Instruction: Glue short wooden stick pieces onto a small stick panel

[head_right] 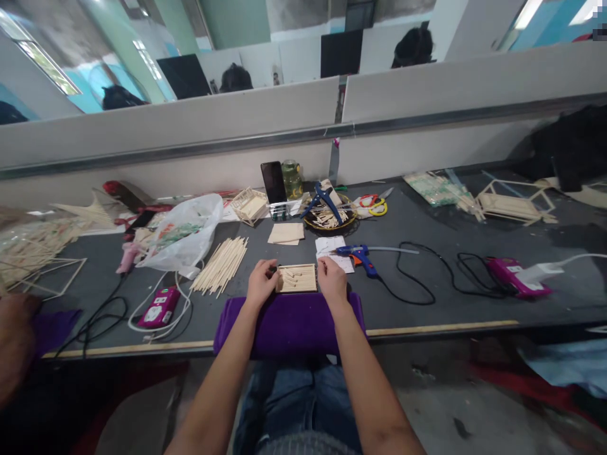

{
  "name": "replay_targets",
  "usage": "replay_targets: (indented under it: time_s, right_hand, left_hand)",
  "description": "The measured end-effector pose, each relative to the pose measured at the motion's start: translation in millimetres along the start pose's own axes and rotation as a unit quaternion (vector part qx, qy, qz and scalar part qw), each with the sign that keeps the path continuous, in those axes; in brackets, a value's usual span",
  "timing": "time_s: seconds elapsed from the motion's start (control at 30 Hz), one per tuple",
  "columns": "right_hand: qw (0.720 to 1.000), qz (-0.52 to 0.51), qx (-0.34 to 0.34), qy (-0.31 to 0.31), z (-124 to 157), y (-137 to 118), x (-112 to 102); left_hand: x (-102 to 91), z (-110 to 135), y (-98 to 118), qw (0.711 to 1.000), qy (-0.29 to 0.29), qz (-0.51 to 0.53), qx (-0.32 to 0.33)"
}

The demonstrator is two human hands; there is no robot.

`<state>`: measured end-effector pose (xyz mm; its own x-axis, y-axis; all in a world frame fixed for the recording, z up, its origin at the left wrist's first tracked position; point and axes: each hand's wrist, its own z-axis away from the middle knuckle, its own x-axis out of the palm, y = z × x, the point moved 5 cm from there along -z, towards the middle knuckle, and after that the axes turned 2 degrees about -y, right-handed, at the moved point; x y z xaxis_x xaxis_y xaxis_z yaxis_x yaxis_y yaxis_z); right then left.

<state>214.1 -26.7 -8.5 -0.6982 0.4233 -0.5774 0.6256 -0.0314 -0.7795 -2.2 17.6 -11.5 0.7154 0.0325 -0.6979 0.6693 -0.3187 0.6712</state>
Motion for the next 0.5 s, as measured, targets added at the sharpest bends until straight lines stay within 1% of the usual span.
replay_targets:
  time_s: [0.13, 0.23, 0.3, 0.4, 0.5]
  right_hand:
    - [0.997, 0.064, 0.005, -0.042, 2, 1, 5]
    - [0.992, 0.096, -0.023, -0.074, 2, 0, 10]
    - [0.99, 0.112, -0.038, -0.072, 2, -1, 12]
    - [0.989, 0.13, -0.033, -0.058, 3, 1, 11]
    - [0.991, 0.12, -0.038, -0.037, 2, -3, 6]
  left_hand:
    - [2.0, -1, 0, 1.0, -0.003, -0.004, -0.007]
    - [2.7, -4, 2, 1.0, 0.002, 0.003, -0.007]
    - [3.4, -5, 4, 1.0, 0.002, 0.012, -0.005]
    - [3.6, -4, 6, 0.999, 0.007, 0.032, -0.002]
    - [-0.2, -2, 6, 0.998, 0.038, 0.048, -0.006]
